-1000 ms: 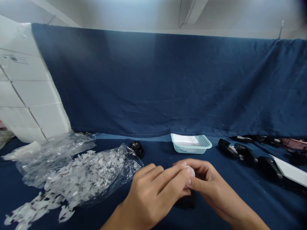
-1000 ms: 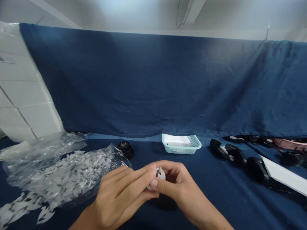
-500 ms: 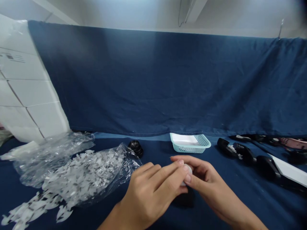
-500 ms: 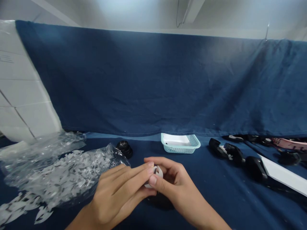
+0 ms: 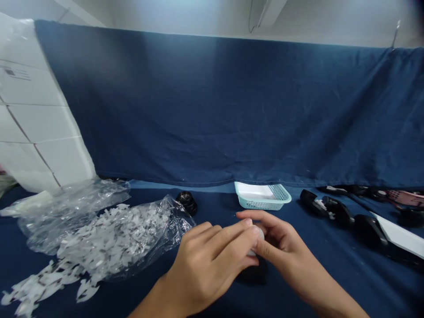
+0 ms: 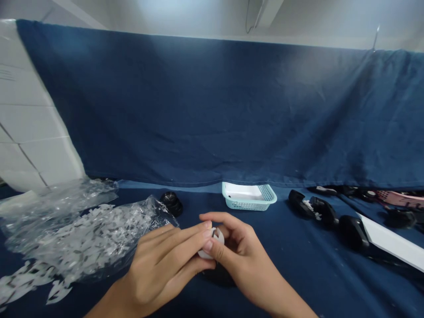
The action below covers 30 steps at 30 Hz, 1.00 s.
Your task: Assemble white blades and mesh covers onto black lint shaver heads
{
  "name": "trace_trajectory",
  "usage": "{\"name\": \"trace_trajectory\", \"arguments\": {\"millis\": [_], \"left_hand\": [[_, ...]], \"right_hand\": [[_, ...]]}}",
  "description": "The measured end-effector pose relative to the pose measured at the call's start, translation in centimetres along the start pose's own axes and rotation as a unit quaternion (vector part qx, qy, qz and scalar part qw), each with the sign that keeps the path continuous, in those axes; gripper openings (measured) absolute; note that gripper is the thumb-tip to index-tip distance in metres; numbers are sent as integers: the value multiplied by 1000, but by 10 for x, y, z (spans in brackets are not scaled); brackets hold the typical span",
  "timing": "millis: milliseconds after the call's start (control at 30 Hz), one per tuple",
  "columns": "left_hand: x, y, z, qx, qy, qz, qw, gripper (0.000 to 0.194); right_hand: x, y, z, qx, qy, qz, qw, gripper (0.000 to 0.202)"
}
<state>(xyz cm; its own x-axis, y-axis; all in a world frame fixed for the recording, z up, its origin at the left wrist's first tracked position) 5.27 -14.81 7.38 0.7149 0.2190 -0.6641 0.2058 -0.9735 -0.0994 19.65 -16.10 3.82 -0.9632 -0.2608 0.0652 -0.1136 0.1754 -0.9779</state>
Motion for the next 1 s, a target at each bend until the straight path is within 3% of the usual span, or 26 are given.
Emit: {"name": "trace_trajectory", "arguments": {"millis": [267,567,833,1000], "left_hand": [[2,-6,2,-8,-4,9,1000,37],[5,-4,6,-5,-20,1,1000,34],[7,-10,5,-26,-22,18,999,37],[10,-9,3,-35,-67,22,997,34]], "right_hand": [[2,-1,-1,2,-44,-57,997,37],[1,-3,0,-10,-15,0,1000,30],[-1,2,-2,17,-27,-61,998,42],[-4,3,-7,18,-14,-48,999,38]]}}
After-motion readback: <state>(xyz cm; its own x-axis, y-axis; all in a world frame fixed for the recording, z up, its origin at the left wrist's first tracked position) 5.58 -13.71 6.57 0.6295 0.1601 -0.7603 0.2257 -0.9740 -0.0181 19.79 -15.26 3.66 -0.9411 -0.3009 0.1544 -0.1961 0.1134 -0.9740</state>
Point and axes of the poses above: each hand's wrist, its own z-axis away from the middle knuckle, its own x-axis out of the palm, y = z × x, the point moved 5 cm from there along -z, towards the middle knuckle, and after that the axes turned 11 degrees about -y, right-handed, at the moved point
